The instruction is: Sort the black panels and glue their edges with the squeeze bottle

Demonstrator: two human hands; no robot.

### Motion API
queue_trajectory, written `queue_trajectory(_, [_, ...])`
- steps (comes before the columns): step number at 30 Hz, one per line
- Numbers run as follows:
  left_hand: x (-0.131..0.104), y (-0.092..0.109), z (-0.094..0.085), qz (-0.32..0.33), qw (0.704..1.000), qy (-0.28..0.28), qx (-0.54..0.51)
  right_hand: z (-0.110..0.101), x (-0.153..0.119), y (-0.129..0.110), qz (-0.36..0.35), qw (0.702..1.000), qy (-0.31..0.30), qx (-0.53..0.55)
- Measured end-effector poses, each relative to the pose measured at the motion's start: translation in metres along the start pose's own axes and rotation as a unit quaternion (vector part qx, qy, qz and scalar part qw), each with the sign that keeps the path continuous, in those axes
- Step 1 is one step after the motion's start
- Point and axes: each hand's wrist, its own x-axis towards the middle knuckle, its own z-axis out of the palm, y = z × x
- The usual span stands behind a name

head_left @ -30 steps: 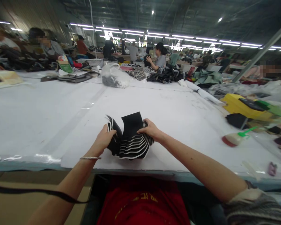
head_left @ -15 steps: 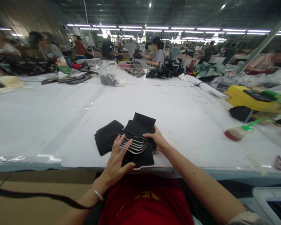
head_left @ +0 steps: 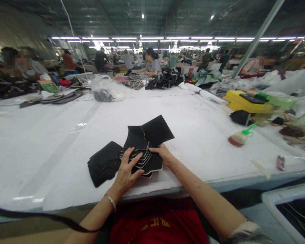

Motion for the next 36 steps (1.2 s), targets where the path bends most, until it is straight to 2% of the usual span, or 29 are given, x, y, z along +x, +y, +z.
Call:
queue_trajectory(4, [0.003, -0.001, -0.003, 0.036, 0.999, -0.032, 0.016, -0.006, -0.005, 0.002, -0.025, 1.000, 0.006, 0.006])
queue_trajectory(8, [0.011, 0.008, 0.001, 0.081, 0.994, -0.067, 0.042, -0.019, -0.012, -0.001, -0.054, 0.998, 0.018, 0.008])
queue_trajectory(14, [0.037, 0.028, 0.025, 0.154, 0.986, -0.055, 0.023, -0.047, -0.036, -0.028, -0.120, 0.990, 0.061, -0.028])
queue_trajectory(18, [0.056, 0.058, 0.044, 0.242, 0.969, -0.029, -0.025, -0.066, -0.078, -0.054, -0.181, 0.976, 0.116, -0.039])
queue_trajectory(21, [0.068, 0.095, 0.062, 0.313, 0.947, -0.031, -0.065, -0.087, -0.129, -0.071, -0.224, 0.958, 0.174, -0.046])
queue_trajectory(23, [0.071, 0.127, 0.078, 0.360, 0.926, -0.045, -0.102, -0.100, -0.174, -0.078, -0.253, 0.939, 0.227, -0.052])
queue_trajectory(27, [0.052, 0.201, 0.108, 0.436, 0.873, -0.092, -0.198, -0.113, -0.284, -0.073, -0.301, 0.875, 0.372, -0.081])
queue_trajectory(31, [0.004, 0.267, 0.137, 0.511, 0.795, -0.171, -0.279, -0.108, -0.398, -0.034, -0.299, 0.800, 0.512, -0.088])
queue_trajectory(33, [-0.028, 0.295, 0.154, 0.546, 0.749, -0.205, -0.316, -0.101, -0.448, -0.004, -0.304, 0.760, 0.570, -0.076])
queue_trajectory(36, [-0.081, 0.334, 0.184, 0.596, 0.675, -0.247, -0.358, -0.090, -0.511, 0.048, -0.302, 0.680, 0.666, -0.048])
